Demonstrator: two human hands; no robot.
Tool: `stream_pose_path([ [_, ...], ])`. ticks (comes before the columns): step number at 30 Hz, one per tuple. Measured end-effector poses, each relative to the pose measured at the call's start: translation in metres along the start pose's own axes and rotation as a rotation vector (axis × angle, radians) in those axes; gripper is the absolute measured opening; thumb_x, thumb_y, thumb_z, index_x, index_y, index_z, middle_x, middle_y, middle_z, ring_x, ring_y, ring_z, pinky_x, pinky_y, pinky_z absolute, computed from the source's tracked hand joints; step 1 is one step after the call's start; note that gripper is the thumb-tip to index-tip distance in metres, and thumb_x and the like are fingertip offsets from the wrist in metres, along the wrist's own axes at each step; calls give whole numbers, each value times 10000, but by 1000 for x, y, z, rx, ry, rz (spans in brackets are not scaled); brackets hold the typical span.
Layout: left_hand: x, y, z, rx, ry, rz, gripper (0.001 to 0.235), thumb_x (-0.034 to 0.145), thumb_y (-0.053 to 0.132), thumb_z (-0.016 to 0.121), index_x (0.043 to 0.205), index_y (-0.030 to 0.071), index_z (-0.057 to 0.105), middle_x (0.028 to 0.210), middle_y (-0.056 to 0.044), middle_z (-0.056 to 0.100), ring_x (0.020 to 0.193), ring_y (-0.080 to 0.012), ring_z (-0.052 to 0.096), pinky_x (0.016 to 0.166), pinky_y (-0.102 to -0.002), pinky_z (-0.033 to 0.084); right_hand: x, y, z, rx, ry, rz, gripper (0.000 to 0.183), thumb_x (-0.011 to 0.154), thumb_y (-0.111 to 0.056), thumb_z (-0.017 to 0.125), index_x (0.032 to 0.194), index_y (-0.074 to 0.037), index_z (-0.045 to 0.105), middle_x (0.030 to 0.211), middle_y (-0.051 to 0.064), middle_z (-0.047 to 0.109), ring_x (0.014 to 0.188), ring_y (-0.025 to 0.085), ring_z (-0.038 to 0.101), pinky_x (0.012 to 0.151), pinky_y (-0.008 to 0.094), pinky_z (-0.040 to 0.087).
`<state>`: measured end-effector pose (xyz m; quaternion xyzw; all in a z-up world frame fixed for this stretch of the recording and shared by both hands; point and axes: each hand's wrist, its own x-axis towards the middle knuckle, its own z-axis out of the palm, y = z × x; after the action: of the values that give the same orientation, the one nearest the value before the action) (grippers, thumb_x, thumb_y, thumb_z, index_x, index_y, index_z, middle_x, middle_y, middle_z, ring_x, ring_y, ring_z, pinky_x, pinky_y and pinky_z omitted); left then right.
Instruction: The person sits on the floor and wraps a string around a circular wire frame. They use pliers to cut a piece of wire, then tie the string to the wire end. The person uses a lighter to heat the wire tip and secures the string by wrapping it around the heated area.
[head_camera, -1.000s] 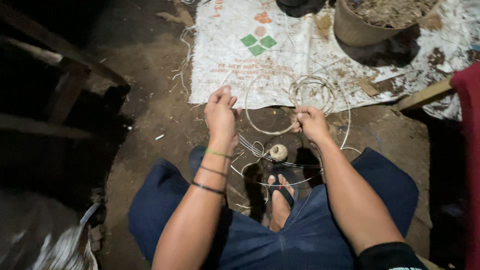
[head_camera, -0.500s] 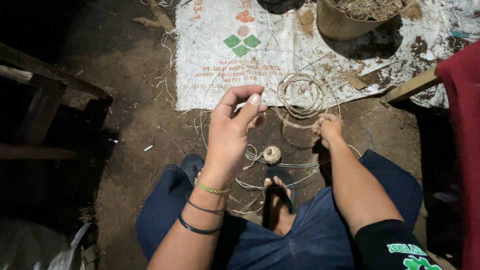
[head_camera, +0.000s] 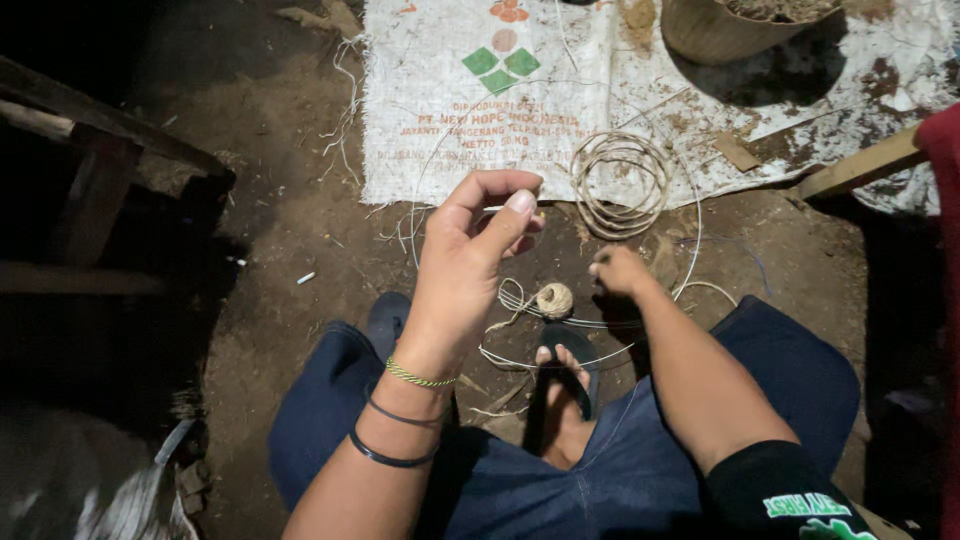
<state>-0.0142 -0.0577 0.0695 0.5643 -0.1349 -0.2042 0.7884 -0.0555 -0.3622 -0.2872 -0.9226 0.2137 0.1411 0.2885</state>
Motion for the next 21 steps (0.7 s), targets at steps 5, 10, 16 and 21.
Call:
stream_pose_path([
  [5, -4, -1, -5, 68, 12, 3, 242, 1001, 181, 668, 1182, 20, 678, 964, -5, 680, 877, -86, 636, 777, -249, 519, -16, -50, 19, -210, -237, -36, 347, 892, -302, 736, 1186, -119, 727, 1171, 218, 721, 1116, 398, 677, 980, 471, 533],
  [10, -11, 4, -23, 89, 43, -7, 212, 1010, 156, 652, 1167, 18, 685, 963, -10, 680, 879, -91, 634, 774, -256, 521, -38, -107, 43, -329, -296, -175, 342, 885, -221, 682, 1221, -159, 695, 1277, 181, 663, 1184, 380, 643, 986, 480, 530],
  [16, -19, 12, -49, 111, 153, -10, 194, 996, 151, 657, 1136, 24, 697, 979, -3, 688, 886, -89, 642, 795, -257, 530, -25, -161, 93, -501, -238, -419, 339, 960, -211, 618, 1296, -215, 663, 1412, 131, 546, 1307, 362, 524, 1018, 516, 499],
  [21, -20, 12, -72, 94, 231, -22, 190, 996, 149, 659, 1135, 28, 704, 949, -5, 682, 879, -84, 630, 799, -261, 535, 0, -189, 118, -468, -191, -419, 527, 905, -273, 667, 1410, -197, 535, 1529, 115, 404, 1331, 389, 419, 1006, 565, 435],
])
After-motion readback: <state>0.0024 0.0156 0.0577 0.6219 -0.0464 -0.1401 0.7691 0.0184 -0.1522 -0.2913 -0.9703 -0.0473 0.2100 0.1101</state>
